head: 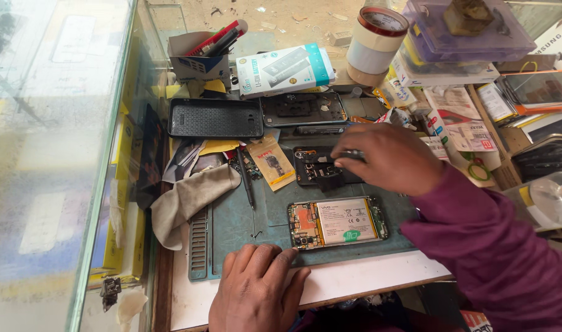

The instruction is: The person uses a screwdriver to remove screws from a disassembled mobile phone. They carefully unscrew multiple fasteners from the phone's internal frame and place them on the work surface.

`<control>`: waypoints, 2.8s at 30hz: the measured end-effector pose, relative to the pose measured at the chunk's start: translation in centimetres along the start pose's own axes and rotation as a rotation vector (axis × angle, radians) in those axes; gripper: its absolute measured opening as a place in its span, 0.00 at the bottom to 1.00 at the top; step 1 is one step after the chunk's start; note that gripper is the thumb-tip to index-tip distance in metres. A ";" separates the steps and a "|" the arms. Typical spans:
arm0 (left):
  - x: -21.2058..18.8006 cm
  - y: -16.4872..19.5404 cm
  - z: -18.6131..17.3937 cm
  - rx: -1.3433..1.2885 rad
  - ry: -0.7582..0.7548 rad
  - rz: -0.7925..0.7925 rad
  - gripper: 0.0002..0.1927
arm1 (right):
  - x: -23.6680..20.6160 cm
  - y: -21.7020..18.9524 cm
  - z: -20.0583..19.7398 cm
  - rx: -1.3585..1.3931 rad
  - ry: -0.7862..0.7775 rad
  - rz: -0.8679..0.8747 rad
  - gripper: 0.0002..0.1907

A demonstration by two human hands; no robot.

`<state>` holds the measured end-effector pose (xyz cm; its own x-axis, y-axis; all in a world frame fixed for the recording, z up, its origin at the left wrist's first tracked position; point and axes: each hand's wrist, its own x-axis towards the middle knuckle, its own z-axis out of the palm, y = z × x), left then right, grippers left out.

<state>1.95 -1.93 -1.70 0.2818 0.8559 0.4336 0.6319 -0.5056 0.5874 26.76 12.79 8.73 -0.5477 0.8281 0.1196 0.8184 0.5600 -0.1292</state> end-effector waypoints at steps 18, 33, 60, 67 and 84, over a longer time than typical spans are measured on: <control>-1.0 3.0 -2.5 0.018 0.023 -0.042 0.17 | -1.1 -1.0 -2.2 0.180 -0.014 0.229 0.29; 7.5 8.9 3.4 0.120 -0.099 0.123 0.43 | -12.7 3.9 -3.9 0.388 -0.081 0.224 0.30; 5.1 9.0 5.1 -0.017 -0.088 0.129 0.24 | -12.2 4.1 0.9 0.895 -0.233 0.350 0.19; 4.4 8.3 5.1 -0.015 -0.134 0.180 0.21 | -11.9 3.8 1.5 0.738 -0.129 0.171 0.21; 5.3 8.2 6.5 0.216 -0.194 0.281 0.25 | -11.8 4.1 1.5 0.374 0.057 0.094 0.21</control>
<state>13.30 -0.81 0.96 0.5836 0.7023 0.4077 0.6419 -0.7064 0.2982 36.31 5.29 5.32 -0.4544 0.8791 0.1436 0.7385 0.4619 -0.4911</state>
